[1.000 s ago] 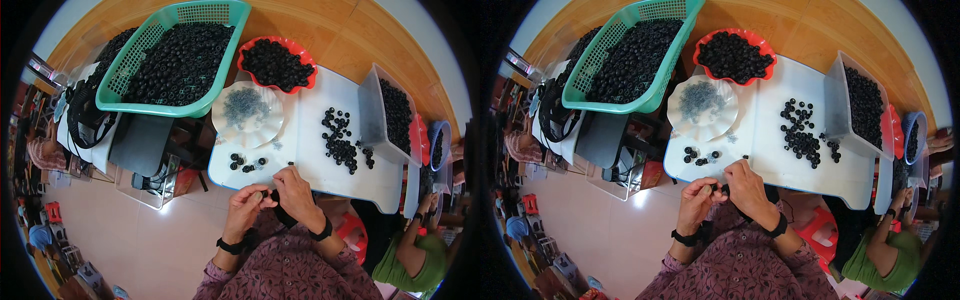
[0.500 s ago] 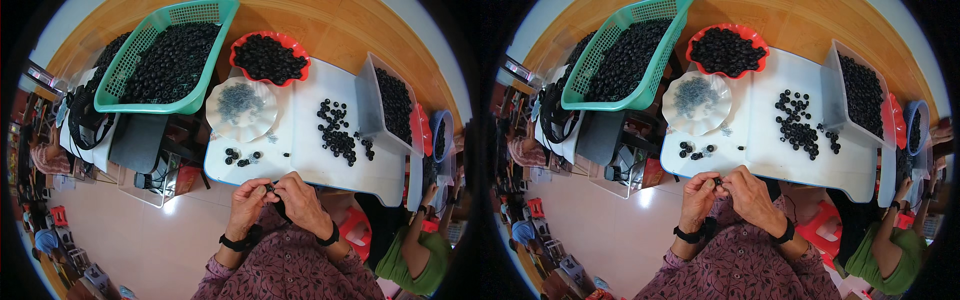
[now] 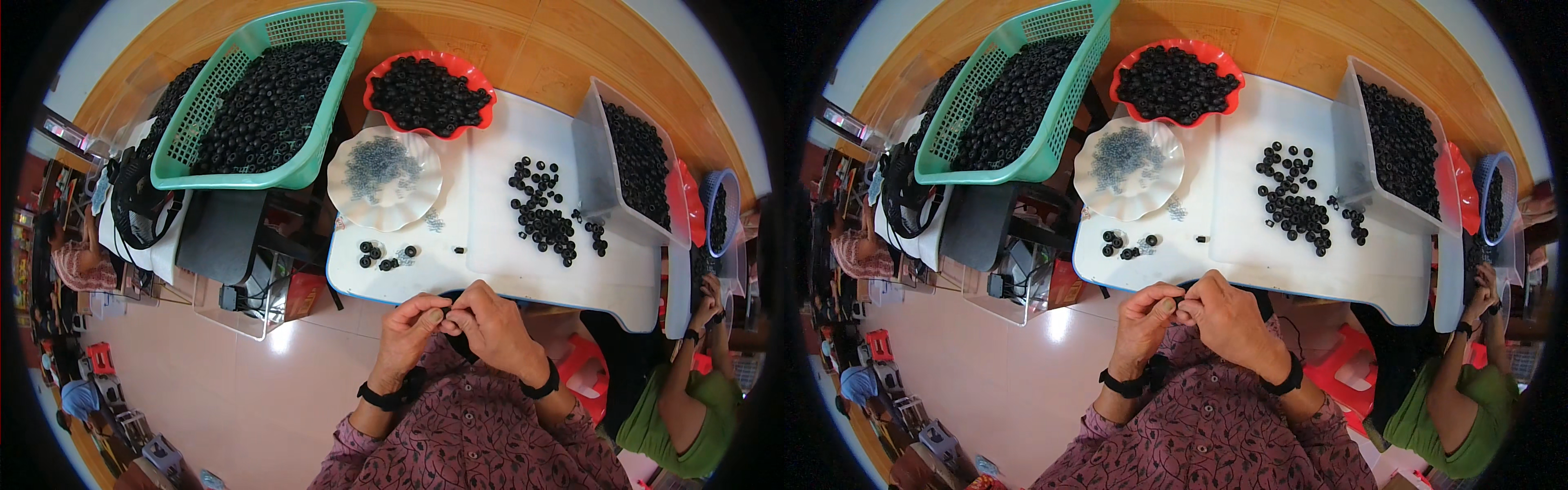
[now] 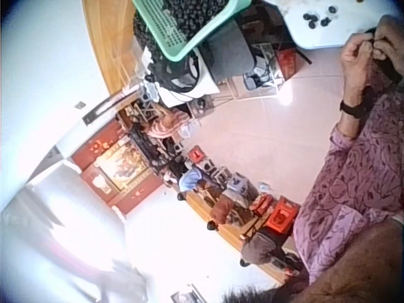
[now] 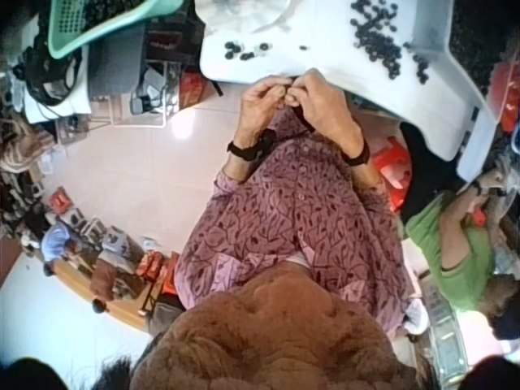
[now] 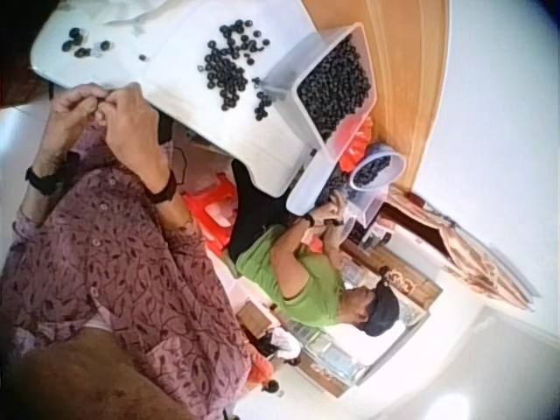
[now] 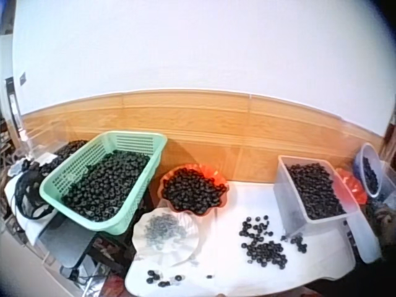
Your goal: Inspecting and sorting small black plastic components at a workstation.
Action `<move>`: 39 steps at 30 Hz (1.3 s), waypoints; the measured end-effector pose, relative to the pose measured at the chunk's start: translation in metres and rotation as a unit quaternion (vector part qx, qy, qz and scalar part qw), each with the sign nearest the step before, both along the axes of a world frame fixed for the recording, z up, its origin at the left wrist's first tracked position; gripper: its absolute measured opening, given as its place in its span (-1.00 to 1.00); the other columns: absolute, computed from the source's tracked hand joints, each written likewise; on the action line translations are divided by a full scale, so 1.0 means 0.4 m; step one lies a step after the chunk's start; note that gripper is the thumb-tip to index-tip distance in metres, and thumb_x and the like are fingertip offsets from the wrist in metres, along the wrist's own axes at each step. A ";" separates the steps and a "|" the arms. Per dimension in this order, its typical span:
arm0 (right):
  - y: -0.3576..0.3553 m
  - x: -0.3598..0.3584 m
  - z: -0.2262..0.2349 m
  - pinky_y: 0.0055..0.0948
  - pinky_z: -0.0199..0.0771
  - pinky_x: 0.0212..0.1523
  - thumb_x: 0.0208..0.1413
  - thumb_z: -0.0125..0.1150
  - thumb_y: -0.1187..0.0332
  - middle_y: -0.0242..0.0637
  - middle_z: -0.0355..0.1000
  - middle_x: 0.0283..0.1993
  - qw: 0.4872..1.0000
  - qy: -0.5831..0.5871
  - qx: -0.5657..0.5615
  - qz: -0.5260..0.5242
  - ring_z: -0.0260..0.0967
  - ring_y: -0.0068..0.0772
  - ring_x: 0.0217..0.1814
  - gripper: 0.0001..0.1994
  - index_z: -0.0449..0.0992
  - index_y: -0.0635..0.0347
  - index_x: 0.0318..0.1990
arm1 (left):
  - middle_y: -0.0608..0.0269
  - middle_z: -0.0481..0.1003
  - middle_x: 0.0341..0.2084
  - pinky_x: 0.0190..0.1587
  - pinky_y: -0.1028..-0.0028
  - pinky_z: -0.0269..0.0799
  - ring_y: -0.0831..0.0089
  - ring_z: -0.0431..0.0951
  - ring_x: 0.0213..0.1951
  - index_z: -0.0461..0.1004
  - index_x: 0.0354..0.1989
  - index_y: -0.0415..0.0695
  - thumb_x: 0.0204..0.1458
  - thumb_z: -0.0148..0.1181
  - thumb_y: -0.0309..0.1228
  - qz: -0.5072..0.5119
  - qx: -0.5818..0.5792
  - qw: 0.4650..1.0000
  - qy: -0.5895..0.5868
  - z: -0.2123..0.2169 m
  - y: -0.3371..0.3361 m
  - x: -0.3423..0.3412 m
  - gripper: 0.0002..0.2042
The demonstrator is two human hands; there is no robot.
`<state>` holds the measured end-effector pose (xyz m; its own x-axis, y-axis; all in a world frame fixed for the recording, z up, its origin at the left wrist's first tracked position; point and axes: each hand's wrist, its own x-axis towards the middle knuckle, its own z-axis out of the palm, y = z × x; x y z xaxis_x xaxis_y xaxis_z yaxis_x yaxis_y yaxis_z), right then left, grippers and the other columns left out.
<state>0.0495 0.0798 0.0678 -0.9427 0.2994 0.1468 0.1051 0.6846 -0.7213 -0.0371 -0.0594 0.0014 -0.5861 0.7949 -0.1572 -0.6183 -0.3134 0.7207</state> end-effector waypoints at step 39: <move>0.020 -0.095 -0.113 -0.21 0.44 -0.40 0.00 0.20 0.55 -0.19 0.34 -0.30 0.970 0.042 0.186 -0.153 0.43 -0.06 -0.35 -0.87 0.44 0.22 -0.27 | -0.02 0.50 -0.24 -0.18 0.29 0.64 0.41 0.55 -0.32 0.46 -0.08 -0.32 0.20 0.01 -0.57 0.086 0.095 0.982 -0.140 -0.021 -0.072 -0.057 -0.82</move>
